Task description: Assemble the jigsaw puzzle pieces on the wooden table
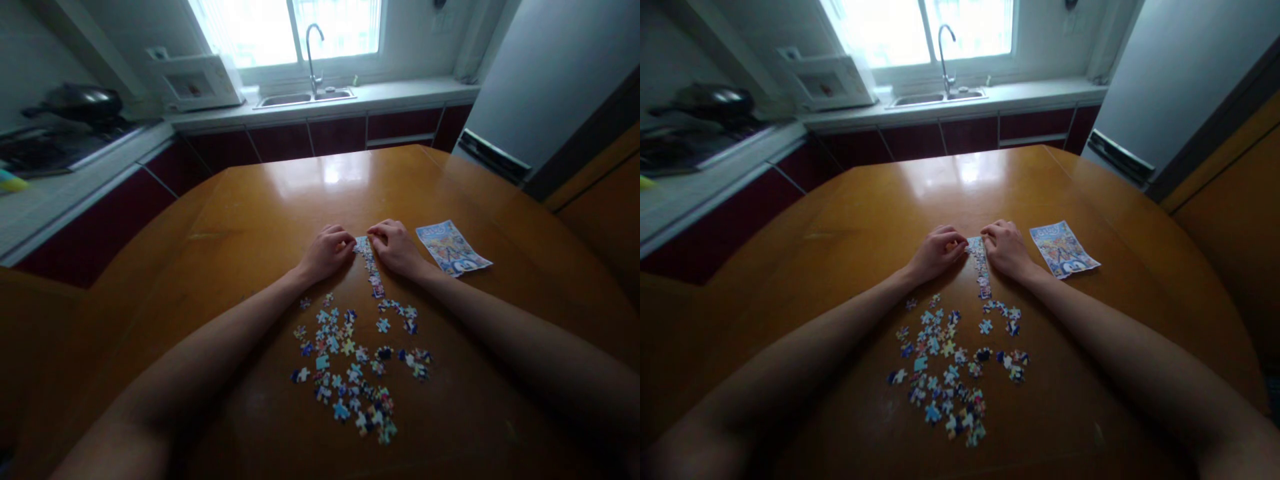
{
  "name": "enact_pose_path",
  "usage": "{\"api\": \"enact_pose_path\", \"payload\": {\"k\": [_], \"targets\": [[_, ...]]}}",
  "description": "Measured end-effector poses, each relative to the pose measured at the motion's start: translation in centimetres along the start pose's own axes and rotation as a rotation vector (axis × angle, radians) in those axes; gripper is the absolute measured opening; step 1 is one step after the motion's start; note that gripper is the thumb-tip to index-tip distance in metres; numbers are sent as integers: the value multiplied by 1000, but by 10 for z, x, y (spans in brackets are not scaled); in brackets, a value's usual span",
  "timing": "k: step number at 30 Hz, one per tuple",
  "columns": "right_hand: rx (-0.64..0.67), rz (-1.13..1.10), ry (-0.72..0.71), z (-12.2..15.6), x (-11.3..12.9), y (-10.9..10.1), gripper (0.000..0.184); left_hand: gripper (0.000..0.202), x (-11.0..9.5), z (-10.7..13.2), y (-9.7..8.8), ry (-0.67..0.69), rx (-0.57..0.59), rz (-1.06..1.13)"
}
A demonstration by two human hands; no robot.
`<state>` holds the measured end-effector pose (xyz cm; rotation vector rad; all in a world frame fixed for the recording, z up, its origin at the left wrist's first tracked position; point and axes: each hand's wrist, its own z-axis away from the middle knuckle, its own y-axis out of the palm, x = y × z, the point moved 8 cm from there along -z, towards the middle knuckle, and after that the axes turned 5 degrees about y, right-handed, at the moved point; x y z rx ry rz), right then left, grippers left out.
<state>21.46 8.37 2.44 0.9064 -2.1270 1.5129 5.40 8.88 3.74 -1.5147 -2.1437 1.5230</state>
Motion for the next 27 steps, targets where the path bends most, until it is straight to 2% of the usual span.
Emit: {"api": "enact_pose_path", "payload": {"k": [13,27], "targets": [[-17,-25,-16,1,1,-1,18,10,-4,0,-1,12,-1,-3],[-1,-13,-7,0,-1,0,18,4,2,2,3,23,0,18]]}}
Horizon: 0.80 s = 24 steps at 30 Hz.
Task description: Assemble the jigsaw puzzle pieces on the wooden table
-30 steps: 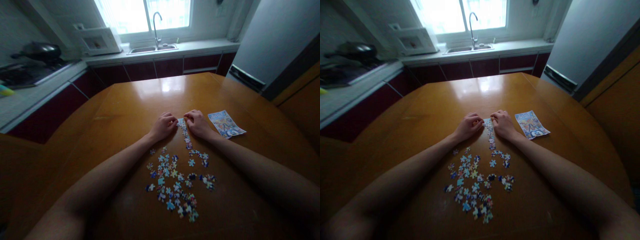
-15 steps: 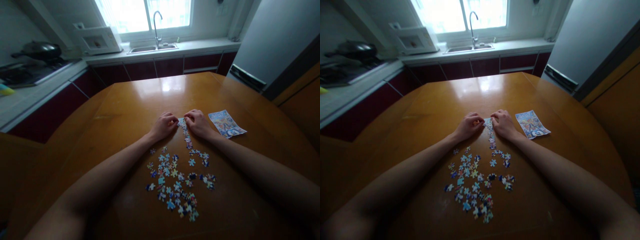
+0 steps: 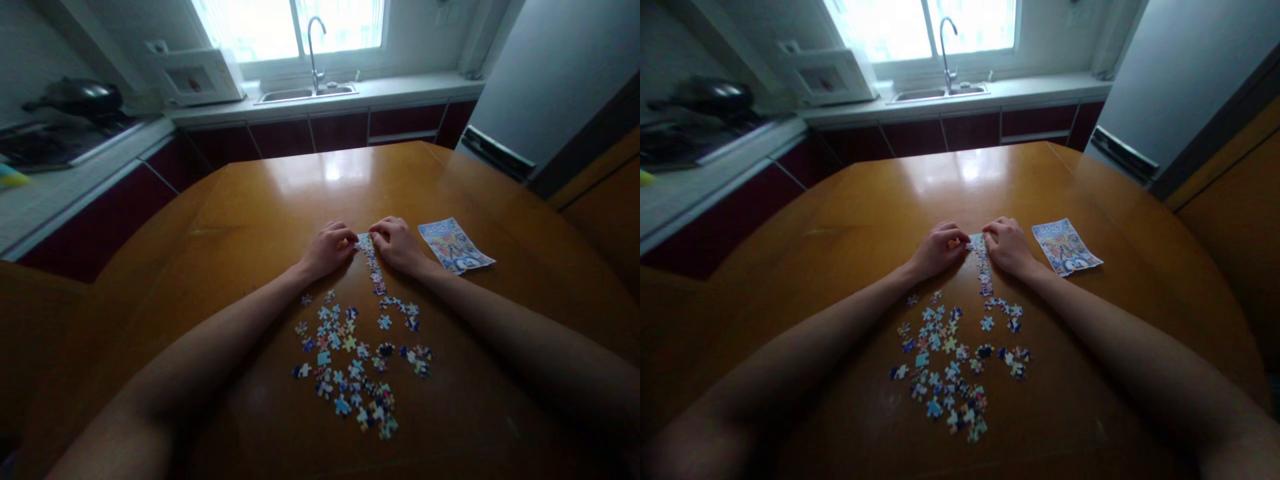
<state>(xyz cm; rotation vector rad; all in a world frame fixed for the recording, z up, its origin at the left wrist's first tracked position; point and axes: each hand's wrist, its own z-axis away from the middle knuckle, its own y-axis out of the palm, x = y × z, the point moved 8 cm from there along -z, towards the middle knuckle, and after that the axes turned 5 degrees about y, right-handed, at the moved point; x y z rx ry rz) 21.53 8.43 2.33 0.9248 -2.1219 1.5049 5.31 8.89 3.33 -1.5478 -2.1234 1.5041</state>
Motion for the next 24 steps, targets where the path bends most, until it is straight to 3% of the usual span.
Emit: {"api": "enact_pose_path", "payload": {"k": [10,24], "targets": [[-8,9,-5,0,2,-1,18,4,1,1,-3,-21,-34,-8],[-7,3,-4,1,1,-1,19,11,-13,0,5,-3,143,72]]}}
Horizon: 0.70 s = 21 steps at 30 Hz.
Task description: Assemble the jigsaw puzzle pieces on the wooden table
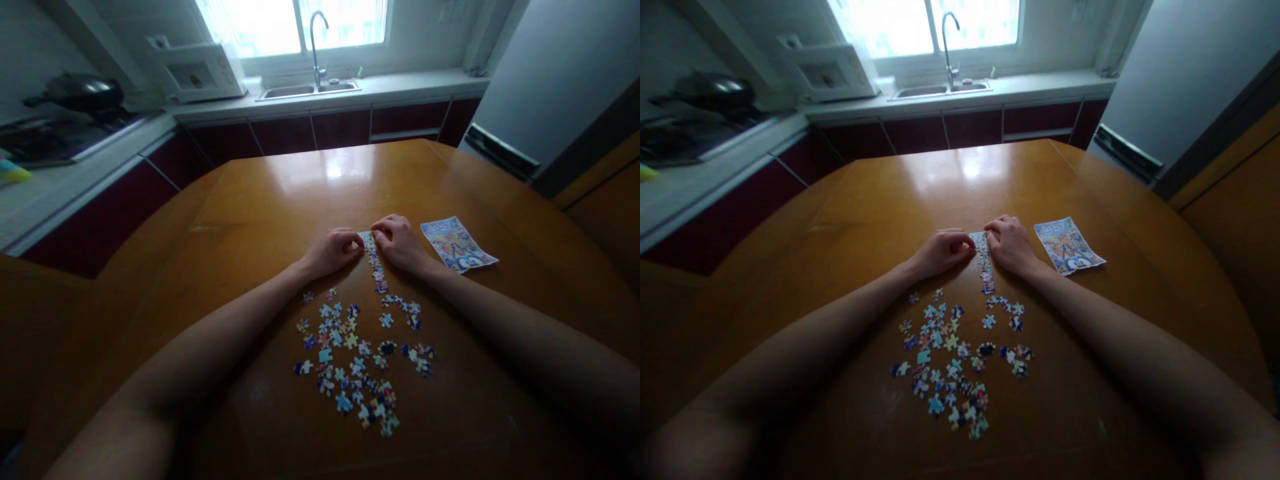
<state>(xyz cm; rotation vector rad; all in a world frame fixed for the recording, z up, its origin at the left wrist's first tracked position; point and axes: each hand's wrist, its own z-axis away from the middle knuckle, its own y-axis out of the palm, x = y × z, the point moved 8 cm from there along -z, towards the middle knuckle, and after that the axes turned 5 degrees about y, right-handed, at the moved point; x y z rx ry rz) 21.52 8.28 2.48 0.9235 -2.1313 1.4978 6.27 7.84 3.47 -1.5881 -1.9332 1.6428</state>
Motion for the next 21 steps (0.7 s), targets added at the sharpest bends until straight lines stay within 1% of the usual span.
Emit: {"api": "enact_pose_path", "payload": {"k": [10,21], "targets": [[13,-17,10,-1,-2,1,19,18,2,2,5,-26,56,-11],[3,-6,7,-1,-2,0,18,27,1,2,8,-30,72,6]]}}
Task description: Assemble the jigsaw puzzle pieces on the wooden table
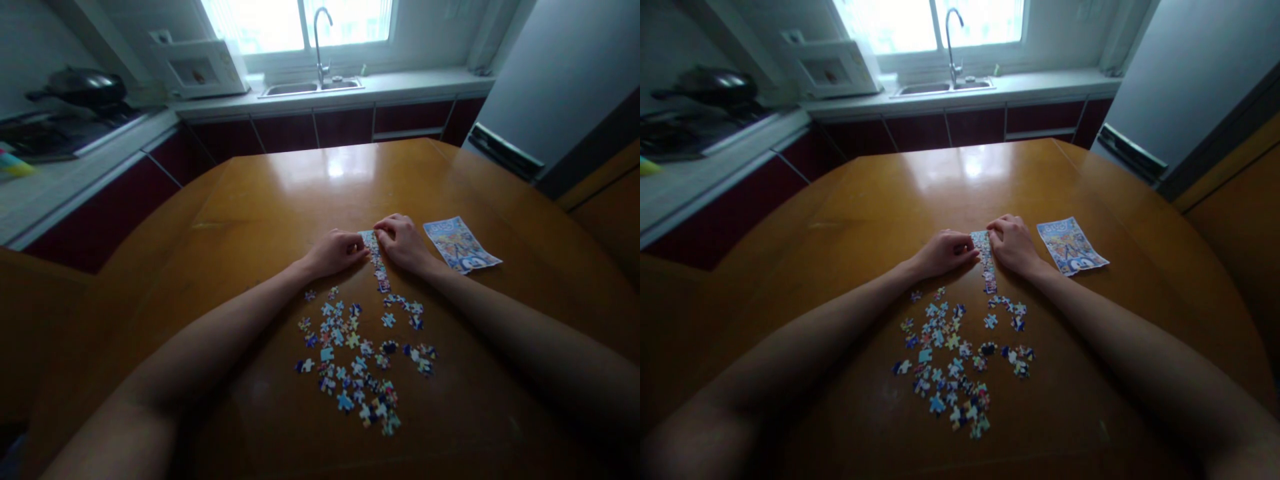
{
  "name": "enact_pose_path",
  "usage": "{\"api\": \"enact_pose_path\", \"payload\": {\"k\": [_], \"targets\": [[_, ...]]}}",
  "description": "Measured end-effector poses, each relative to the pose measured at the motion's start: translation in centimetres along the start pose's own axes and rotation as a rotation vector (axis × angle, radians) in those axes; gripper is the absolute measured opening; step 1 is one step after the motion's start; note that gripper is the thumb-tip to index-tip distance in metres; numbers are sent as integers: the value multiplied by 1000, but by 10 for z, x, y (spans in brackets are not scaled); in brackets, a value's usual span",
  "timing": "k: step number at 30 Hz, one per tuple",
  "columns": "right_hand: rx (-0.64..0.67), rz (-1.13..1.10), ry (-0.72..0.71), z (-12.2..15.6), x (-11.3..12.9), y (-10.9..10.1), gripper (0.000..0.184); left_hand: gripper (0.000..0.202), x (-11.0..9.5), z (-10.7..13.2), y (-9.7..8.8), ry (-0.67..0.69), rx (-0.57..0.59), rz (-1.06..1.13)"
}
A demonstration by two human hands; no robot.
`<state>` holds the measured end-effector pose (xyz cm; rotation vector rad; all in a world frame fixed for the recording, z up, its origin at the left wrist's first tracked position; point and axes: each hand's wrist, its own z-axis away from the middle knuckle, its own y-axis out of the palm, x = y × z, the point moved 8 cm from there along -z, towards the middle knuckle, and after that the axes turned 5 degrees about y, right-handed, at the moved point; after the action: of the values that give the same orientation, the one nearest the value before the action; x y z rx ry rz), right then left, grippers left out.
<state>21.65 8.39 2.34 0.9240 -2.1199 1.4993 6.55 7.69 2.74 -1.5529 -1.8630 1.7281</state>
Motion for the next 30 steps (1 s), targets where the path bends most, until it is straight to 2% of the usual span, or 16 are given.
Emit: {"api": "enact_pose_path", "payload": {"k": [3,5,9,12,13,16,21,26,30], "targets": [[-6,0,-2,0,1,-1,19,30,-5,0,-2,9,70,108],[-6,0,-3,0,2,-1,19,28,-18,1,-2,55,218,224],[-2,-2,-10,1,2,0,18,11,-60,12,-5,156,562,374],[-8,-4,-20,1,3,-1,18,14,-86,23,-3,207,727,419],[-5,-4,-19,1,3,-1,18,17,-92,25,-1,218,751,426],[-1,-3,-4,1,3,0,17,20,-99,26,1,225,736,480],[-2,-3,-4,1,3,-1,18,16,-97,24,0,200,672,552],[-12,0,-18,1,3,-1,18,19,-101,27,1,320,689,492],[-8,-6,-10,1,1,0,19,22,-99,25,0,338,679,410]]}}
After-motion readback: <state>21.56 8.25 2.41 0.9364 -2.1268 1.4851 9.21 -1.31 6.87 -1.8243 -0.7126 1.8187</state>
